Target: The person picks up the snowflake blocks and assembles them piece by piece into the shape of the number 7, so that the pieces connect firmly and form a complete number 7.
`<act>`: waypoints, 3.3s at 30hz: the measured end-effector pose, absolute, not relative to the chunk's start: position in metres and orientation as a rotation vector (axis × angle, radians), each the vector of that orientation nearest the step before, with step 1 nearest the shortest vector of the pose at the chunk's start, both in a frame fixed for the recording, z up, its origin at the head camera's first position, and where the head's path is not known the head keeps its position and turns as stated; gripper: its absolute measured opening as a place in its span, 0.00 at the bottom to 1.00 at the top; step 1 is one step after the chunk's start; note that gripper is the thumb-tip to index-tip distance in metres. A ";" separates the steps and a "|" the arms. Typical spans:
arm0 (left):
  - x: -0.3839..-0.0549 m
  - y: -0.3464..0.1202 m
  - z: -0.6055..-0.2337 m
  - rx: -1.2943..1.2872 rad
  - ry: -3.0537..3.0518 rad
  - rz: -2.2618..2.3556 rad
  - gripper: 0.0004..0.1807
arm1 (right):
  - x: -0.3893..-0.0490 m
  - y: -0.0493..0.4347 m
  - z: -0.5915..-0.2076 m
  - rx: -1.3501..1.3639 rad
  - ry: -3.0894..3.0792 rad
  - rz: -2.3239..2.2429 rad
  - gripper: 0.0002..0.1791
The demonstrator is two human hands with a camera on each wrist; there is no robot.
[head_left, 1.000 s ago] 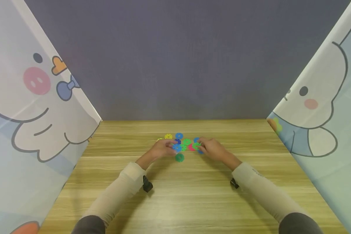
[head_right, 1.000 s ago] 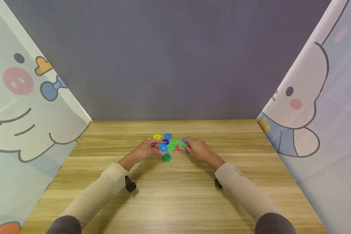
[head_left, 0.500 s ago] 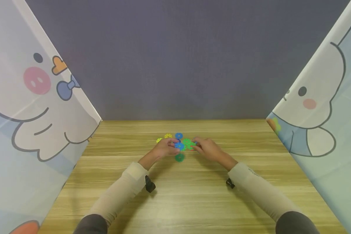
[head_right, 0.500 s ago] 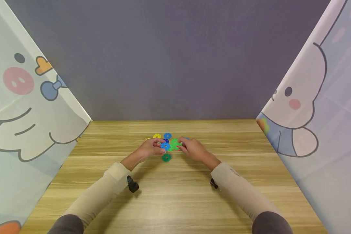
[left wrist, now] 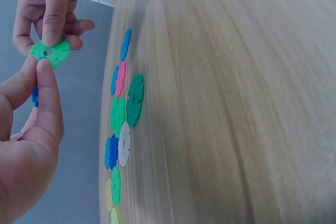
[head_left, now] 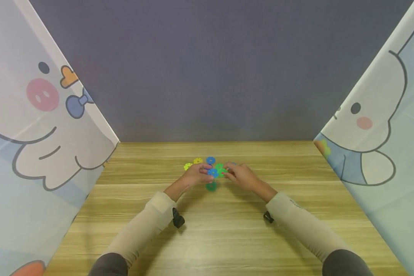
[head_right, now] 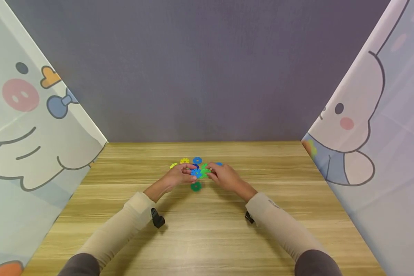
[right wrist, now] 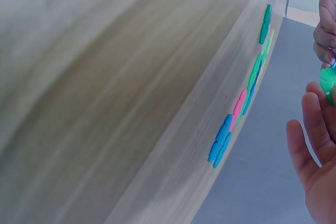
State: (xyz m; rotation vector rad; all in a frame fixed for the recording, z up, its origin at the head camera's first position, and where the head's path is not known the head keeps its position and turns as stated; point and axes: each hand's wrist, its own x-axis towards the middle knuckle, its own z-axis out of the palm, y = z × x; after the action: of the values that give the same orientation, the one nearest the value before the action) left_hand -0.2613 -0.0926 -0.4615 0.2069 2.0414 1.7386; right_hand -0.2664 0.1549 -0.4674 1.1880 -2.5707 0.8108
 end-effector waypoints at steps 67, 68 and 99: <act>-0.262 -0.096 -0.454 0.516 2.438 1.519 0.27 | -0.278 0.167 -0.455 1.039 -2.732 0.875 0.13; -0.262 -0.097 -0.454 0.515 2.446 1.515 0.27 | -0.279 0.169 -0.455 1.041 -2.731 0.851 0.13; -0.262 -0.103 -0.463 0.506 2.395 1.546 0.28 | -0.298 0.209 -0.490 0.999 -2.935 0.562 0.16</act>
State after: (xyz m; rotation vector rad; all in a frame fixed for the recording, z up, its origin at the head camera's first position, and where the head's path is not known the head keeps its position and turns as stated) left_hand -0.2616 -0.1035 -0.4632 0.5063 2.3951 1.5461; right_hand -0.2983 0.2094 -0.4904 0.9988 -2.9350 0.5622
